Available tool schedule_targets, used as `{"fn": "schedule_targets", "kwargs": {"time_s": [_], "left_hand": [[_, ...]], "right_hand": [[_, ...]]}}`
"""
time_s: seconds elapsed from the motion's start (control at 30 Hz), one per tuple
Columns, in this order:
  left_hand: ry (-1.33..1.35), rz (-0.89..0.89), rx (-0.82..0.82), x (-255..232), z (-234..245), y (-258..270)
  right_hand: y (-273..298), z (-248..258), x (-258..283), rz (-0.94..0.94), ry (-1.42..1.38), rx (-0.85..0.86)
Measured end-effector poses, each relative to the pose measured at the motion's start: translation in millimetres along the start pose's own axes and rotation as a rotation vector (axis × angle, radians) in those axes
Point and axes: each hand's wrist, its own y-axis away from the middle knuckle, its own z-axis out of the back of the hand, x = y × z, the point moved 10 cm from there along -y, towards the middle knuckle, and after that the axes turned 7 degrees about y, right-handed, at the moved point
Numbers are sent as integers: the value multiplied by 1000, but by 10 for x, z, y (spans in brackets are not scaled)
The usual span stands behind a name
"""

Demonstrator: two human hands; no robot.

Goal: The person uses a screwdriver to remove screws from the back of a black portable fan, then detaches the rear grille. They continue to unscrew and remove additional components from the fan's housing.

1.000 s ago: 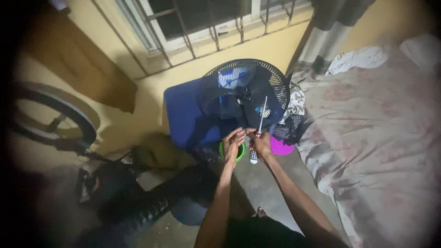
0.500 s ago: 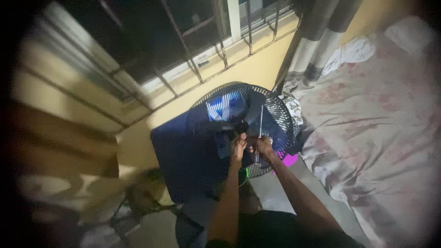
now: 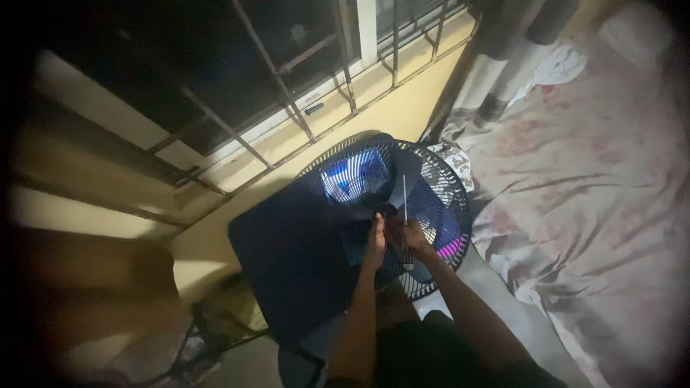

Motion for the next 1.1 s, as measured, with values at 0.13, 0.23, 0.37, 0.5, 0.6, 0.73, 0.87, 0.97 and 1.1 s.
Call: {"fn": "schedule_targets", "kwargs": {"time_s": [0.13, 0.23, 0.37, 0.5, 0.6, 0.73, 0.87, 0.97, 1.1], "left_hand": [[-329, -312, 69, -266, 10, -4], [-55, -138, 42, -109, 113, 61], [-37, 157, -51, 146, 163, -68], [432, 597, -360, 515, 274, 121], [511, 488, -391, 357, 275, 145], [190, 37, -258, -197, 136, 218], [169, -70, -315, -514, -9, 604], [511, 106, -430, -580, -154, 1076], [493, 46, -561, -1227, -350, 1737]], "right_hand": [[-168, 57, 107, 51, 168, -23], [-129, 47, 100, 92, 327, 1], [-61, 45, 230, 170, -226, 86], [181, 46, 284, 123, -314, 213], [334, 213, 307, 50, -93, 42], [656, 176, 416, 13, -139, 69], [1023, 119, 531, 22, -74, 83], [1482, -69, 697, 193, -61, 260], [2160, -192, 649, 235, 149, 330]]}}
